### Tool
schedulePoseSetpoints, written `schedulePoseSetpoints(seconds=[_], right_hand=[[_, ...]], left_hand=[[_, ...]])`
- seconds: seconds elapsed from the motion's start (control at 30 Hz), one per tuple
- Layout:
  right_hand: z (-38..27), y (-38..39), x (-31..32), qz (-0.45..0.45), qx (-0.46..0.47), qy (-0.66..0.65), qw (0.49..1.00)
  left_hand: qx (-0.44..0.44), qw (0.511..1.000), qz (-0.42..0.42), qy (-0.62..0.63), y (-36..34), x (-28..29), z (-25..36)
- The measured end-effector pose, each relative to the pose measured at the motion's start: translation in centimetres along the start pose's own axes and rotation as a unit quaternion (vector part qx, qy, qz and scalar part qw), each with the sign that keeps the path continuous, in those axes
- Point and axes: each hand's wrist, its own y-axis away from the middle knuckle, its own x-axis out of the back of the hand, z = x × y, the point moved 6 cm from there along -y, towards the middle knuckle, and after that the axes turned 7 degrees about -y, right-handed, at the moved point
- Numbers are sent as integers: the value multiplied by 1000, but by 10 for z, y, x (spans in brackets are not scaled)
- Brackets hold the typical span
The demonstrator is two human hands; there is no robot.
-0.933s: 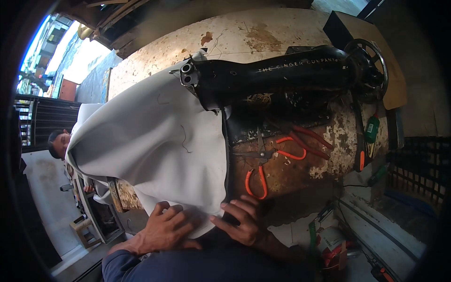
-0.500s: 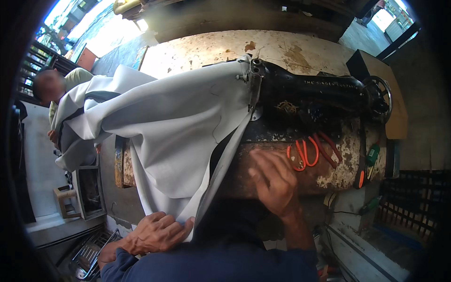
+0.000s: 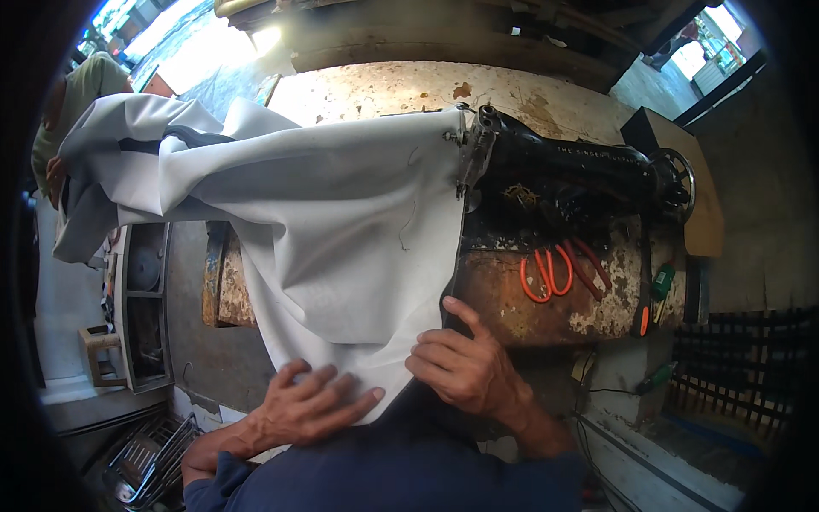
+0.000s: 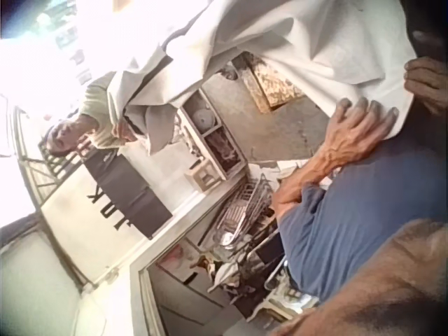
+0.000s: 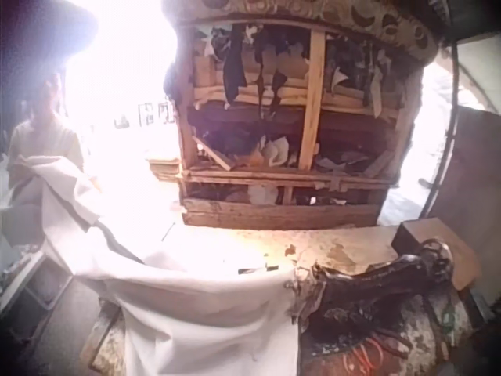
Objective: The person trims the edge of a piece of white fabric using shears and then feeds the fabric through a vintage sewing machine, while another person assists by holding the other end of the fabric.
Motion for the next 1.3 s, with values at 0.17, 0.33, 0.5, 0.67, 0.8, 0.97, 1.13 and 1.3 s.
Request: schedulePoseSetpoints(seconds=[0.17,0.33,0.5,0.67,0.8,0.97,1.13,1.3], right_hand=[[4,36,-21,117,-80,-1,990],[-14,25,-37,140,-132,-186,964],[-12,79,-70,243,-67,-50,966],[-33,42,-21,278,23,110,954],[-27,-4,12,209,79,10,975],[-25,-118,86,249,118,6,961],[-10,-156,108,340,103,-11,935],[5,-156,122,435,-9,17,900]], left_hand=[[150,988,0,42,21,-4,-50],[-156,985,53,55,-58,94,2],[-163,952,-156,205,-67,39,13],[-90,964,-135,209,-52,34,6],[55,949,303,64,1,49,5],[370,849,259,275,46,-80,-5],[395,812,364,227,-35,-111,-131],[332,809,464,143,-85,-98,-104]])
